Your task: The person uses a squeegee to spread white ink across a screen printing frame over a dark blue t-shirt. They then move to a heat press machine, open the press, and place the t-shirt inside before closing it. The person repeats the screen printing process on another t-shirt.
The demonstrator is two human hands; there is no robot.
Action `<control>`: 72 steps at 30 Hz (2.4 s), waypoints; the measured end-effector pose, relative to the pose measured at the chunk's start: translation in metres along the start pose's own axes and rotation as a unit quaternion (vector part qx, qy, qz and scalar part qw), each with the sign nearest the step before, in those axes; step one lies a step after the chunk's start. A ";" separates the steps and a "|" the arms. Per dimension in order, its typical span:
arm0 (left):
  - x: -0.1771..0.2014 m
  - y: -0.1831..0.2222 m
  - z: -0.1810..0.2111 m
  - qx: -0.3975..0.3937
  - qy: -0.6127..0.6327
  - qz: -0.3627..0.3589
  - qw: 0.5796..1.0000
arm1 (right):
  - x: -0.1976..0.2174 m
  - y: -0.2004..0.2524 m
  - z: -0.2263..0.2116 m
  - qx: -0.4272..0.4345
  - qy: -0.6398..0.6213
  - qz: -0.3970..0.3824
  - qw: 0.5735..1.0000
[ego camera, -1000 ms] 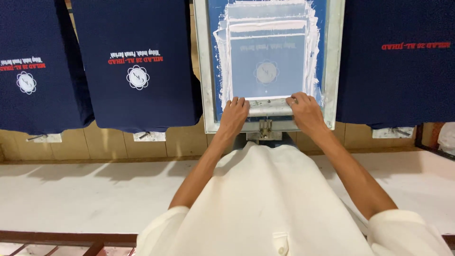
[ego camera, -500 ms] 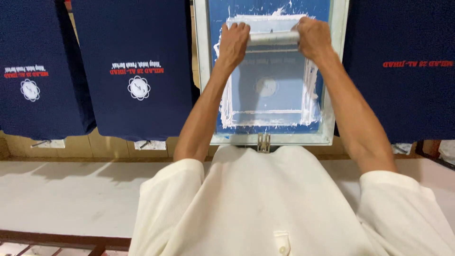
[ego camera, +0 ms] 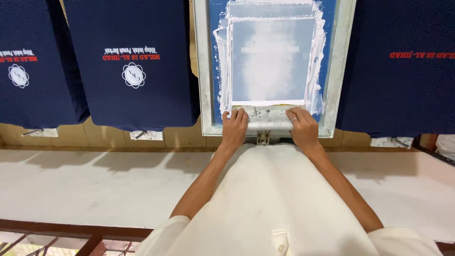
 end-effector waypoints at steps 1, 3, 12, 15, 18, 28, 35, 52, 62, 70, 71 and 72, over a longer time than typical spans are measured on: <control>-0.003 -0.004 -0.004 -0.001 0.000 0.001 1.000 | -0.006 -0.003 0.000 0.000 0.001 0.001 1.000; -0.009 -0.013 -0.007 0.007 -0.016 0.040 0.999 | -0.015 -0.008 0.004 -0.008 0.024 0.046 0.999; -0.026 -0.218 -0.100 -0.019 -0.116 0.101 0.988 | -0.076 -0.202 0.121 0.030 0.088 0.080 0.992; -0.043 -0.248 -0.122 -0.002 -0.095 0.005 0.995 | -0.054 -0.235 0.129 -0.001 -0.001 -0.014 1.000; -0.013 -0.183 -0.093 -0.039 -0.050 0.009 0.998 | -0.031 -0.173 0.090 -0.027 0.122 -0.055 0.991; -0.025 -0.033 -0.021 0.021 -0.039 0.057 0.997 | -0.027 -0.044 0.015 -0.024 0.064 0.039 0.997; -0.041 -0.193 -0.097 0.035 -0.083 0.026 0.996 | -0.068 -0.183 0.101 -0.018 0.081 0.029 0.996; 0.009 -0.051 -0.007 0.052 -0.046 0.091 0.993 | 0.018 -0.057 -0.003 -0.044 -0.016 0.033 0.998; -0.040 -0.220 -0.105 0.061 -0.041 -0.048 0.996 | -0.042 -0.212 0.105 -0.062 0.055 -0.124 0.989; -0.054 -0.280 -0.151 -0.004 -0.069 -0.027 0.997 | -0.077 -0.264 0.158 0.021 0.058 -0.076 0.995; -0.054 -0.276 -0.148 0.004 -0.069 -0.022 0.997 | -0.080 -0.259 0.157 0.025 0.055 -0.047 0.997; -0.054 -0.276 -0.145 0.010 -0.068 -0.014 0.998 | -0.083 -0.256 0.159 0.029 0.055 -0.016 0.998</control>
Point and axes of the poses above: each hand's wrist, its own y-axis away from the middle knuckle, its own x-axis out of the back of the hand, z = x × y, the point moved 1 cm from there along -y, towards the middle knuckle, and after that the axes turned 2 degrees about y, right-handed, at the moved point
